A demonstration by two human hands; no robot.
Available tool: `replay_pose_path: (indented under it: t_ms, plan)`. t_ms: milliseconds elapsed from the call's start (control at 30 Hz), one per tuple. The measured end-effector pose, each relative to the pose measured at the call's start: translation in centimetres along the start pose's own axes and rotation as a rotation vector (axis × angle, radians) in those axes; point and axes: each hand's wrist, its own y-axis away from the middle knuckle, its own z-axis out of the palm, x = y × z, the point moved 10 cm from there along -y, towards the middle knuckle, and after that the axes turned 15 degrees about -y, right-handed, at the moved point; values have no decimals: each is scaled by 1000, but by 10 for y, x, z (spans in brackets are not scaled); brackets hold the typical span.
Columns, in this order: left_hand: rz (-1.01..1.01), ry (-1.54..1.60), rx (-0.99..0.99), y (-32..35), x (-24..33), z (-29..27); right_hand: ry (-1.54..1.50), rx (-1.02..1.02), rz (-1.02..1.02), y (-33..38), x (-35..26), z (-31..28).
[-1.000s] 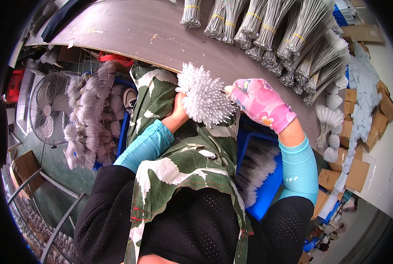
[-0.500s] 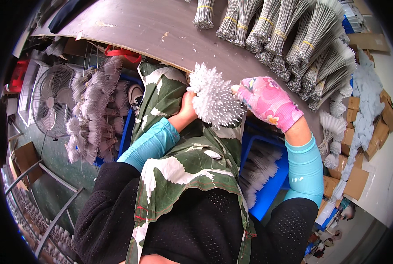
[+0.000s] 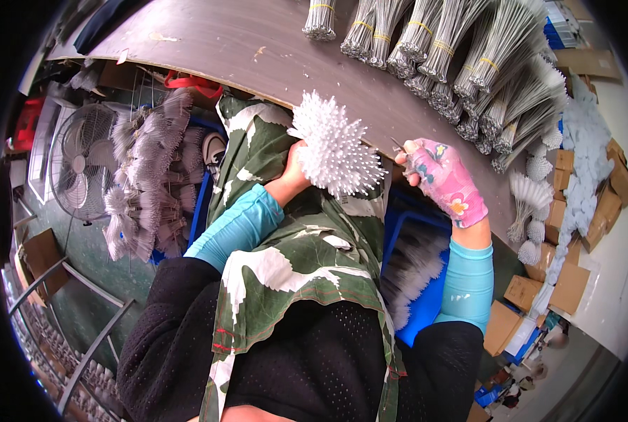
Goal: The recorder is assembling large white plastic brush heads by bundling bristles and securing them, then placing finished items into a crate.
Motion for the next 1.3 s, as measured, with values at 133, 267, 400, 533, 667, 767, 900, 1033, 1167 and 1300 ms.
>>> replay_pose_path:
  t_ms: [133,267,400,533,667,767,900,1033,1167,1300]
  plan:
    - [123,-120,75,-6,-3,-7,-221,1,-39,8,20,1]
    - [178,-271,123,-9,-13,-16,-186,95,-151,6,45,-2]
    - [229,-285,95,-6,-1,-11,-298,114,-47,10,72,1]
    - [337,-616,63,11,37,0,-346,131,82,16,90,13]
    - [426,-810,62,9,35,4,-346,153,10,16,87,21]
    - [614,-984,84,18,54,13,-361,126,-33,10,94,22]
    - [510,-715,59,12,38,3,-224,95,-147,3,89,27]
    - [435,-688,42,11,40,4,-146,81,-305,1,77,32]
    - [459,-821,40,18,53,8,-181,82,-299,4,69,40]
    - [440,-666,16,19,55,9,-223,69,-299,1,71,43]
